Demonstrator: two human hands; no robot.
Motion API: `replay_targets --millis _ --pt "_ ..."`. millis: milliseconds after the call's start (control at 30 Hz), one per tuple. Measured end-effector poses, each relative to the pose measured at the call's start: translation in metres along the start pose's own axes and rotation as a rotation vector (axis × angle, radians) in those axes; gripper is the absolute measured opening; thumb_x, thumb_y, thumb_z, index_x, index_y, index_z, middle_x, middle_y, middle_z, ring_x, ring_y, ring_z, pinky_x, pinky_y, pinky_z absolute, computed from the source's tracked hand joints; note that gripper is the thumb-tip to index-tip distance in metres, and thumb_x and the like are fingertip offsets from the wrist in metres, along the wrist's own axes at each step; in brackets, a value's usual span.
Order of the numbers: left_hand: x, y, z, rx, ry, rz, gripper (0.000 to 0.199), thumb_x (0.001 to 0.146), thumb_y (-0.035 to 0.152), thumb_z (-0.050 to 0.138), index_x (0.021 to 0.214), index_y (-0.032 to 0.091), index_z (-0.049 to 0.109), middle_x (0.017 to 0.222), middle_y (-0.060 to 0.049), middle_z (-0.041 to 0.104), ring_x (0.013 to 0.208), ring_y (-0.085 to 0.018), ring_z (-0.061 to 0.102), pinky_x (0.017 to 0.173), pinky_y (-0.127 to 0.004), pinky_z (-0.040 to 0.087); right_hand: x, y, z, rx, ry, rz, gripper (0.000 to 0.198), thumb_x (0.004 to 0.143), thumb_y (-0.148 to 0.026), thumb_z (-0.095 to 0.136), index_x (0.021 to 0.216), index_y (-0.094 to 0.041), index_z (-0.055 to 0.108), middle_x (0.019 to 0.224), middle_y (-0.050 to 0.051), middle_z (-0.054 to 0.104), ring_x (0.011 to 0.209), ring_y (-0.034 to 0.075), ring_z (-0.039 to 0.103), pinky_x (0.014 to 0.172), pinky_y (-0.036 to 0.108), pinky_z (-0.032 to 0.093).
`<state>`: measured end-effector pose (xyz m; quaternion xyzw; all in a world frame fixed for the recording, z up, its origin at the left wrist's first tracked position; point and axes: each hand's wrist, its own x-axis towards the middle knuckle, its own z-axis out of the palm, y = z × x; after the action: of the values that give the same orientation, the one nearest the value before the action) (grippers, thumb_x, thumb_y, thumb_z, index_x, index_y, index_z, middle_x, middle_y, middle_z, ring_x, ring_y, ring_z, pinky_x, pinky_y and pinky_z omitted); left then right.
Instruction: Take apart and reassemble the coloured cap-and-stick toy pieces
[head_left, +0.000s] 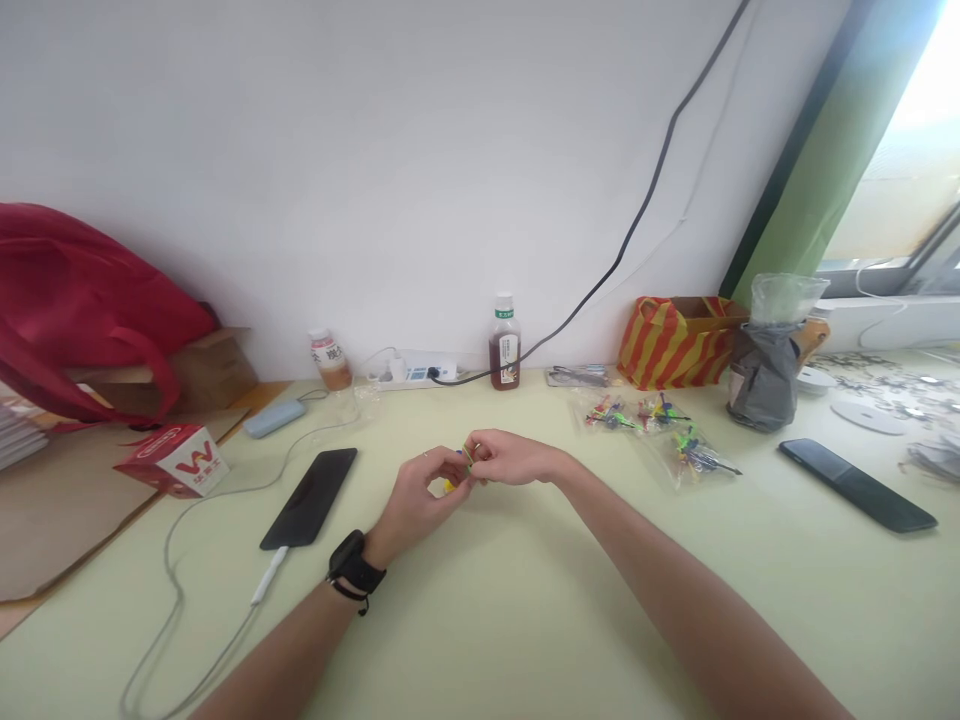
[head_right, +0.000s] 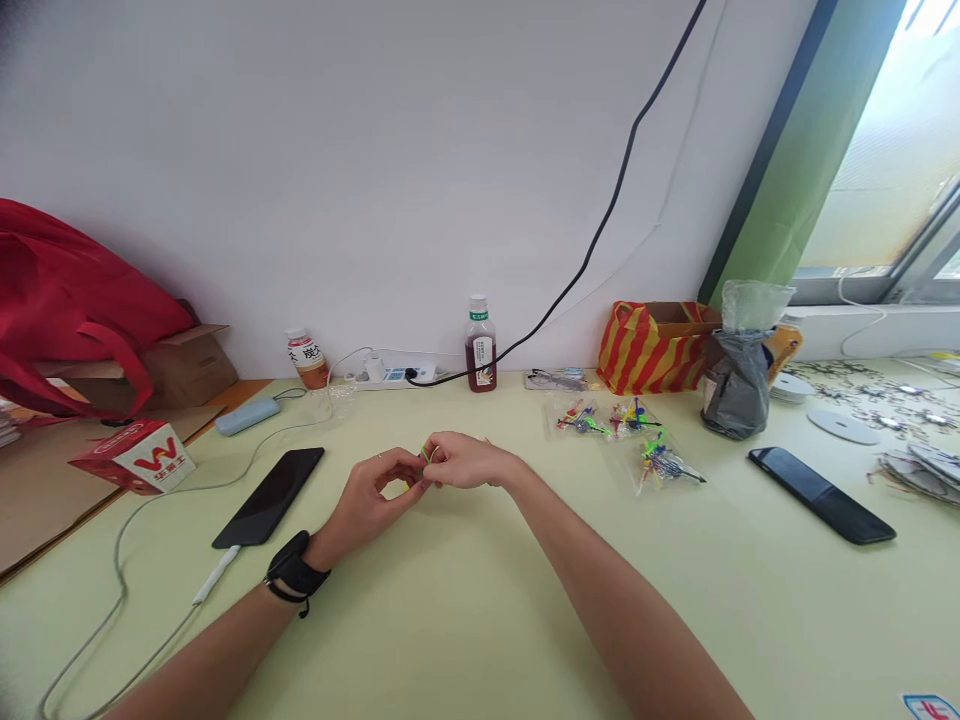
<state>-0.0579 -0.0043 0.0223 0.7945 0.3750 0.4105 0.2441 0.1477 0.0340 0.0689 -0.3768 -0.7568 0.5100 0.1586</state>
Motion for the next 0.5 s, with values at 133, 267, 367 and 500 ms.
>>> replay_targets --millis 133,267,367,500 --pt "-0.0013 0.0003 -0.0012 0.094 0.005 0.035 0.015 0.09 0.025 0.066 0.104 0.02 0.068 0.091 -0.005 0.074 0.079 -0.017 0.069 0.078 -0.032 0.058 0.0001 -0.0002 -0.0015 0.084 -0.06 0.005 0.017 0.078 -0.01 0.058 0.089 -0.02 0.05 0.077 -0.001 0.07 0.065 0.012 0.068 0.053 0.018 0.044" --pt "-0.0021 0.0039 -0.0015 0.151 -0.002 0.058 0.012 0.088 0.02 0.064 0.099 0.02 0.068 0.085 -0.002 0.072 0.077 -0.016 0.067 0.076 -0.03 0.056 0.0016 0.0014 -0.0007 0.107 -0.07 -0.003 0.017 0.078 -0.005 0.056 0.084 -0.019 0.049 0.075 -0.002 0.07 0.065 0.012 0.071 0.055 0.017 0.048" --pt "-0.0022 0.0061 -0.0021 0.166 0.005 0.054 0.011 0.085 0.017 0.065 0.095 0.02 0.067 0.082 -0.001 0.071 0.073 -0.015 0.065 0.073 -0.029 0.054 0.0023 0.002 0.0003 0.126 -0.073 -0.033 0.017 0.079 -0.004 0.053 0.085 -0.019 0.051 0.07 -0.003 0.069 0.062 0.011 0.069 0.058 0.018 0.05" --pt "-0.0017 0.0053 -0.0032 0.152 0.021 0.041 0.01 0.087 0.02 0.065 0.095 0.02 0.069 0.082 -0.001 0.071 0.073 -0.015 0.066 0.073 -0.028 0.054 0.0012 0.0018 -0.0015 0.133 -0.083 -0.069 0.015 0.08 -0.01 0.057 0.093 -0.019 0.055 0.077 -0.001 0.071 0.066 0.012 0.069 0.052 0.016 0.043"
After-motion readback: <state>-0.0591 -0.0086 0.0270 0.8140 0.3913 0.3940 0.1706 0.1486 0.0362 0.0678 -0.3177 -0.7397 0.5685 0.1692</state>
